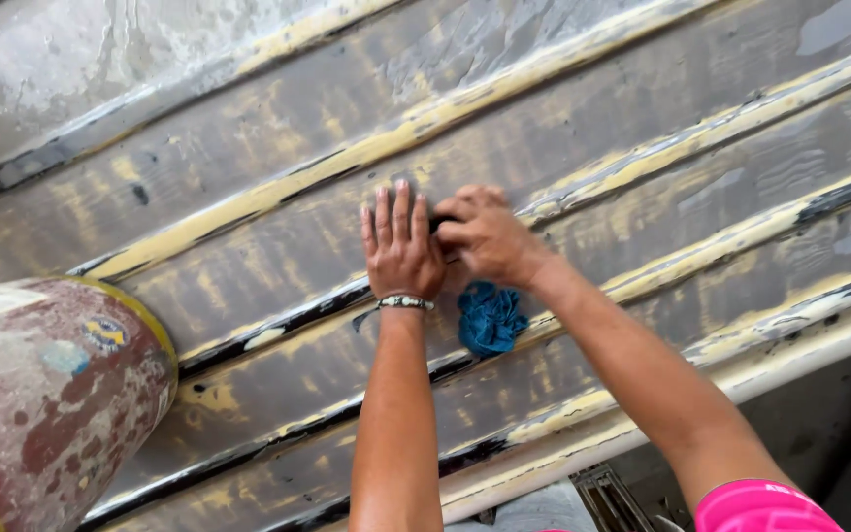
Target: Sanding and cleaning the surface of a car roof using a sanding block and a wet cloth.
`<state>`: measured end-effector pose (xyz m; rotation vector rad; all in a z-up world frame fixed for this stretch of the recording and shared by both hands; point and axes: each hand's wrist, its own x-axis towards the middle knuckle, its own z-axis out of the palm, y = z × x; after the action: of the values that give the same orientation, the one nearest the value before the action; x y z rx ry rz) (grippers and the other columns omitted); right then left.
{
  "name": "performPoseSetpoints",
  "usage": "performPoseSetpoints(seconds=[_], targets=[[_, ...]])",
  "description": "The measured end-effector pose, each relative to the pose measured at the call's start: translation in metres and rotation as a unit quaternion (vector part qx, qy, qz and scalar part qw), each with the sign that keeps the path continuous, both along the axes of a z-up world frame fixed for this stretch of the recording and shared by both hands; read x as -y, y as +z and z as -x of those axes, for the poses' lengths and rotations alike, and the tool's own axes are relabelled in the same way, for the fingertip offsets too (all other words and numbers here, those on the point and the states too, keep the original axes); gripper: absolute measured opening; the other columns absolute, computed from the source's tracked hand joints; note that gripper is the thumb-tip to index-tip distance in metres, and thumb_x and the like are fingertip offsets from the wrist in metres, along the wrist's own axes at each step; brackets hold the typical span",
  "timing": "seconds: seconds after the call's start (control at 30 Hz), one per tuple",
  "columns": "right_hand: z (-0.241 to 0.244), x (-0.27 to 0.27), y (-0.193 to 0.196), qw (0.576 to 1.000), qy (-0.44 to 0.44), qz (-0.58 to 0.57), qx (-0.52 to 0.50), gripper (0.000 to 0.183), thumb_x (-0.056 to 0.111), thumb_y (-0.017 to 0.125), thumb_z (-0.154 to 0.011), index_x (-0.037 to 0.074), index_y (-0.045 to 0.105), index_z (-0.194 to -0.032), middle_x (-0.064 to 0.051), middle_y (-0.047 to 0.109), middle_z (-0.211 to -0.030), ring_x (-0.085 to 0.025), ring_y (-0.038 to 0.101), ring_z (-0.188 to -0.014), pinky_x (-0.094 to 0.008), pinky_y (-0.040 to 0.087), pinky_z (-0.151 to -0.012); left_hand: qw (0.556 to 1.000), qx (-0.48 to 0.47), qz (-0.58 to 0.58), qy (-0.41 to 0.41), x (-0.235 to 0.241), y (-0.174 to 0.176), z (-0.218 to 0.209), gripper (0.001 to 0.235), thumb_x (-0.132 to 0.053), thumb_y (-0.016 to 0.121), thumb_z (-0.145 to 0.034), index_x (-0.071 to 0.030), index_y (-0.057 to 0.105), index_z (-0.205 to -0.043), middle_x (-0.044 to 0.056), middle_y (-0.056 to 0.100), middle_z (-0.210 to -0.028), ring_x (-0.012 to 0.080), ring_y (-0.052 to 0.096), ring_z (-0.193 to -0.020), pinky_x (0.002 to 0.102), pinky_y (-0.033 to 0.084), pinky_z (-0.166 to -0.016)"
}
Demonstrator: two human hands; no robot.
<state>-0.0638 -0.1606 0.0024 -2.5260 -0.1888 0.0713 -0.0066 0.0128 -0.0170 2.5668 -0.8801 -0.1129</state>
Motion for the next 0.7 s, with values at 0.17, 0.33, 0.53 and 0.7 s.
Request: performPoseSetpoints(seconds=[0.17,0.33,0.53,0.7], targets=[[-0.005,0.071,0.012,0.998,-0.019,-0.008,-0.064,0.015,0.021,0.075,-0.085,0.02,0.075,-0.1,0.0,0.061,-0.126,-0.024,0.051,-0.126,-0.048,0.032,-0.109,1.0,-0.009,-0.024,0.012,0.004,0.002,-0.001,0.057,-0.017,0.053,-0.094,-0.008,0.052,-0.15,0.011,0.049,-0.16,0.0348,0.039,-0.152,0.055,0.023,-0.129],[-0.016,0.047,0.0,0.995,-0.076,-0.028,-0.055,0.014,0.023,0.076,-0.083,0.021,0.074,-0.097,0.002,0.064,-0.124,-0.021,0.054,-0.124,-0.048,0.033,-0.107,1.0,-0.022,-0.014,0.015,0.003,0.004,0.001,0.065,-0.017,0.052,-0.091,-0.005,0.045,-0.154,0.013,0.048,-0.159,0.0344,0.039,-0.151,0.055,0.023,-0.127],[-0.027,0.051,0.0,1.0,0.027,-0.01,-0.003,0.021,0.018,0.076,-0.081,0.02,0.075,-0.102,-0.002,0.068,-0.128,-0.026,0.056,-0.126,-0.047,0.034,-0.11,1.0,-0.021,-0.012,0.019,0.005,0.0,-0.002,0.067,-0.018,0.053,-0.091,-0.007,0.042,-0.156,0.012,0.045,-0.162,0.0323,0.037,-0.154,0.055,0.021,-0.13],[-0.025,0.101,-0.005,0.993,-0.096,0.054,-0.032,0.012,0.014,0.079,-0.088,0.017,0.076,-0.099,-0.004,0.066,-0.128,-0.03,0.054,-0.123,-0.047,0.034,-0.106,0.998,-0.039,-0.044,0.014,0.005,0.006,-0.002,0.073,-0.018,0.053,-0.086,-0.005,0.041,-0.157,0.012,0.045,-0.161,0.0322,0.036,-0.153,0.055,0.02,-0.128]])
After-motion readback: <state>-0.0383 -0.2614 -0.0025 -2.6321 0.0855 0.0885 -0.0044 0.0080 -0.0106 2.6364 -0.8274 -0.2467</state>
